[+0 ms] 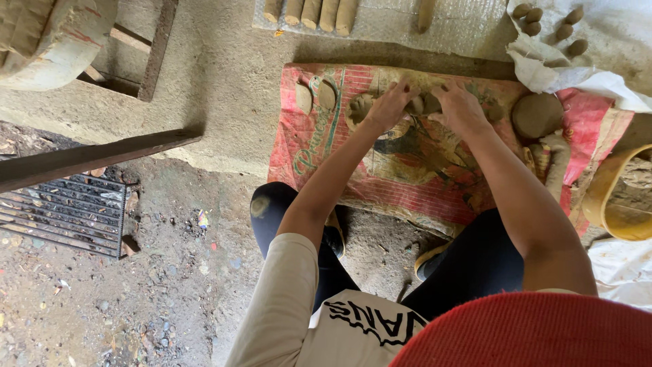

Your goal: The person shapes pieces of clay by hand, flattening some and rolling others into balls on a work surface.

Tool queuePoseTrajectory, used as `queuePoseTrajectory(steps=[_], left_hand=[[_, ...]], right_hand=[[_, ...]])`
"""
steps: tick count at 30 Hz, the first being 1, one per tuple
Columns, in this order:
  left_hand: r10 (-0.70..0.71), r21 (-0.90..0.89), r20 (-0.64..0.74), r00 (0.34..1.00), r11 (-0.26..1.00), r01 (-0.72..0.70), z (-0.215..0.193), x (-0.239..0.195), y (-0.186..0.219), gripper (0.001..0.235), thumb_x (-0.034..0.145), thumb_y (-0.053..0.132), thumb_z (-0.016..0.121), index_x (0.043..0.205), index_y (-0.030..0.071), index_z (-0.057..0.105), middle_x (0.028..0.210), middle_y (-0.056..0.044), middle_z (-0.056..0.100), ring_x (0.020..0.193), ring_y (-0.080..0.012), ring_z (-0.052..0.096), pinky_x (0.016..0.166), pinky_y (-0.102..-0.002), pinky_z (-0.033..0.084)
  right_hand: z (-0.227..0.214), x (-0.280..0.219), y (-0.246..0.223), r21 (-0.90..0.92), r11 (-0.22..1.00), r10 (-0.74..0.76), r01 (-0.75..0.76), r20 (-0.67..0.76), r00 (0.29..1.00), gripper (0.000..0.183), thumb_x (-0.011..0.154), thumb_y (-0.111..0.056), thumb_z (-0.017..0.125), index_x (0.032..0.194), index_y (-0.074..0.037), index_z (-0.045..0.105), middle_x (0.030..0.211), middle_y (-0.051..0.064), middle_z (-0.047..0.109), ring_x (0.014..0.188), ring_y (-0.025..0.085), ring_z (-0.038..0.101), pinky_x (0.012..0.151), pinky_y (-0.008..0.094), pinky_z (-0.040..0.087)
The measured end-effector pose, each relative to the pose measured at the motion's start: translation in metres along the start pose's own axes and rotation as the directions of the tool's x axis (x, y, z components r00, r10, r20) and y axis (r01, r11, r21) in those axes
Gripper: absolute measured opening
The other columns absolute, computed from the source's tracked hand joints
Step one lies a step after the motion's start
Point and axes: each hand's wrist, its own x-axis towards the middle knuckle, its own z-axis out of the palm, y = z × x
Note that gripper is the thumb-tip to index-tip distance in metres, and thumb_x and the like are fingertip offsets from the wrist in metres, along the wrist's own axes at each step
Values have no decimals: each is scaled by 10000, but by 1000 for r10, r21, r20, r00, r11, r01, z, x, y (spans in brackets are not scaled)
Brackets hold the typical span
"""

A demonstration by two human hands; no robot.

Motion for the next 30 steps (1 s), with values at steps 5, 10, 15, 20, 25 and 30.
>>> queuePoseTrajectory(steps=[5, 10, 15, 20, 25, 30], left_hand=[[-66, -18, 25, 997, 998, 67, -3, -4, 10, 763, 773, 119, 876, 1447, 173, 521, 1561, -165, 337, 1359, -414, 504, 1006, -434, 594], [-91, 46, -140, 986, 994, 98, 6, -23, 20, 804, 774, 122, 855, 1491, 129, 489, 1434, -155, 423, 1302, -359, 553, 1077, -428, 570], [49, 114, -403, 914, 993, -3, 35, -47, 28, 525, 943, 130, 746, 1437, 89, 574, 1360, -120, 560, 1270, -291, 604, 1074, -369, 580], [43, 199, -352, 935, 979, 30, 48, -55, 30, 573, 875, 36, 712, 1434, 78, 593, 1394, -122, 578, 1255, -259, 626, 986, -328, 588], [36, 203, -389, 921, 978, 48, 49, -54, 33, 586, 841, 13, 692, 1415, 53, 581, 1396, -130, 567, 1259, -266, 622, 1007, -339, 586], [3, 142, -354, 935, 989, 51, 39, -57, 38, 574, 860, 0, 689, 1423, 33, 582, 1386, -127, 550, 1254, -275, 599, 986, -333, 578]], right_hand=[[3, 2, 5, 14, 1000, -20, 20, 4, 1000, 702, 828, -234, 872, 1436, -50, 574, 1423, 249, 523, 1337, 420, 519, 1028, 501, 540], [-11, -8, 17, 56, 998, -39, 44, -74, 996, 864, 729, -295, 908, 1494, -138, 538, 1451, 200, 484, 1336, 429, 494, 1032, 650, 387], [-12, -11, 16, 209, 978, 18, -12, -30, 999, 764, 824, -249, 878, 1518, -227, 559, 1531, 108, 464, 1352, 368, 496, 1040, 535, 505], [1, -10, 4, 46, 996, -80, 80, -15, 997, 705, 878, -20, 788, 1515, -231, 573, 1598, 75, 437, 1418, 364, 459, 892, 444, 607], [0, -12, 3, 7, 1000, 4, -4, -1, 1000, 737, 788, 57, 790, 1458, -147, 559, 1590, 156, 377, 1439, 393, 391, 917, 473, 591], [-2, -21, 11, 22, 996, -83, 84, -49, 995, 615, 878, -28, 792, 1438, -161, 577, 1594, 137, 410, 1423, 385, 424, 1009, 494, 561]])
